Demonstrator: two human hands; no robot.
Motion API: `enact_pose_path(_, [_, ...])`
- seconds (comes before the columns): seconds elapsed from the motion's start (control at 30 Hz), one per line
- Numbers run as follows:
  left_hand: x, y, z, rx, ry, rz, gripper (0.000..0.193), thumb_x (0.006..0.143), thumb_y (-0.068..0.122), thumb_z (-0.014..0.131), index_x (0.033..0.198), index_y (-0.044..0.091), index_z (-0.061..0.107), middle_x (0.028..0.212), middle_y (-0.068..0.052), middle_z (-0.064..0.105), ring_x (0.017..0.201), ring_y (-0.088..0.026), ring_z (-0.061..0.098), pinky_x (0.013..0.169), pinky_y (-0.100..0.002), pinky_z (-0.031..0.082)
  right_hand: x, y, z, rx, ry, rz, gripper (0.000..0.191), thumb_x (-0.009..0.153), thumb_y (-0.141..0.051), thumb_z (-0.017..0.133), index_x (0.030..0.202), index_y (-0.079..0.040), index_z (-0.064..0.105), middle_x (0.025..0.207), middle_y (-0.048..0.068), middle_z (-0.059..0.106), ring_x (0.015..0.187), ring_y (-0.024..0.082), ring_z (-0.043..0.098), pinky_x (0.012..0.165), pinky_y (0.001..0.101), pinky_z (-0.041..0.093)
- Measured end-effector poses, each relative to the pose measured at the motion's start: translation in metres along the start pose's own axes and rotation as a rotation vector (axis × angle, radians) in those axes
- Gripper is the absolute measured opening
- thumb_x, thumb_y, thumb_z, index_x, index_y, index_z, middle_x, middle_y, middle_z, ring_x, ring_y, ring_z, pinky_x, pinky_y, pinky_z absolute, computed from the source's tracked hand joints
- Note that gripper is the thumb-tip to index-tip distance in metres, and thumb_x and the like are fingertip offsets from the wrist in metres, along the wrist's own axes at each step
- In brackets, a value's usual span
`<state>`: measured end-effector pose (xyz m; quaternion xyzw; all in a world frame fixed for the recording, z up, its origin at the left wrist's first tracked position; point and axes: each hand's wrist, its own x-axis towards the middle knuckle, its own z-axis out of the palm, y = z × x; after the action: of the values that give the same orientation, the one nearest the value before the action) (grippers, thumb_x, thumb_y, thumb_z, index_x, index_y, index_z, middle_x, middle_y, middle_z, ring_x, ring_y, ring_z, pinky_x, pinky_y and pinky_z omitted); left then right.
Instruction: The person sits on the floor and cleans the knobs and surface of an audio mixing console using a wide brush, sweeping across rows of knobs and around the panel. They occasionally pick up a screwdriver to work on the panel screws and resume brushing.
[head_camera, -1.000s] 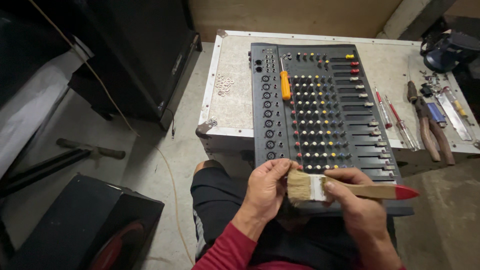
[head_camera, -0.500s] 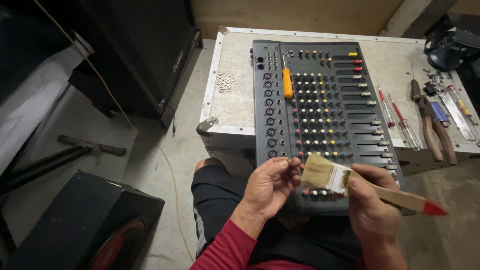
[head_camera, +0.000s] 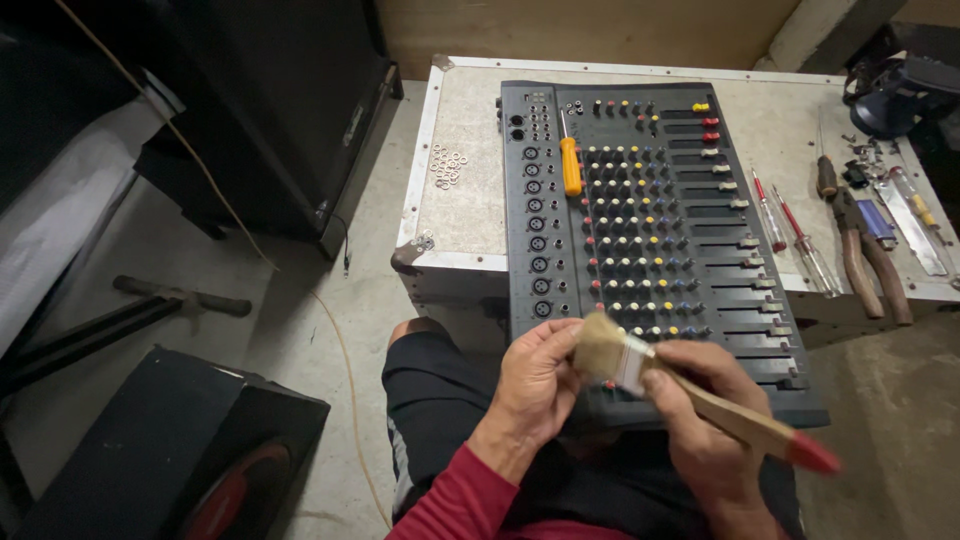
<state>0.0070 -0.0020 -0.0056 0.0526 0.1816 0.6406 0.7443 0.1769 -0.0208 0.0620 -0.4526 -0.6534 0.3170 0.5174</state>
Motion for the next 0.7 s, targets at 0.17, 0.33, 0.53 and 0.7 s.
enact_pose_path(0.17, [0.002,0.001,0.000,0.045,-0.027,0.061,0.014,0.100,0.008,0.064,0.107,-0.004,0.066,0.103,-0.013,0.073,0.091,-0.019,0.069,0.086,-0.034,0.057,0.002,-0.008,-0.004,-0.131,0.054,-0.184,0.024,0.090,0.002,0.072,0.113,-0.001,0.067,0.102,0.011,0.071,0.089,0.015,0.069,0.083,0.0251,0.056])
enact_pose_path(0.33, [0.004,-0.010,-0.001,0.158,0.025,0.130,0.013,0.098,0.006,0.066,0.106,-0.004,0.068,0.101,-0.012,0.074,0.087,-0.017,0.067,0.086,-0.032,0.057,0.003,-0.026,0.010,-0.199,0.185,-0.426,0.027,0.096,0.001,0.073,0.120,-0.003,0.062,0.114,0.014,0.069,0.102,0.020,0.070,0.094,0.0280,0.058])
enact_pose_path(0.53, [-0.003,-0.009,0.004,0.434,0.121,0.267,0.018,0.097,0.010,0.068,0.108,-0.004,0.071,0.100,-0.008,0.075,0.087,-0.011,0.067,0.083,-0.027,0.055,0.001,-0.032,0.021,-0.290,-0.006,-0.288,0.023,0.083,-0.002,0.076,0.104,-0.002,0.068,0.098,0.011,0.072,0.089,0.018,0.072,0.081,0.0294,0.058])
enact_pose_path(0.7, [0.001,-0.001,0.005,0.284,0.089,0.208,0.016,0.097,0.009,0.068,0.107,-0.004,0.070,0.100,-0.008,0.075,0.088,-0.012,0.068,0.085,-0.027,0.056,0.000,-0.028,0.008,-0.264,0.036,-0.089,0.014,0.084,-0.003,0.073,0.097,0.000,0.070,0.089,0.009,0.072,0.077,0.015,0.069,0.072,0.0263,0.055])
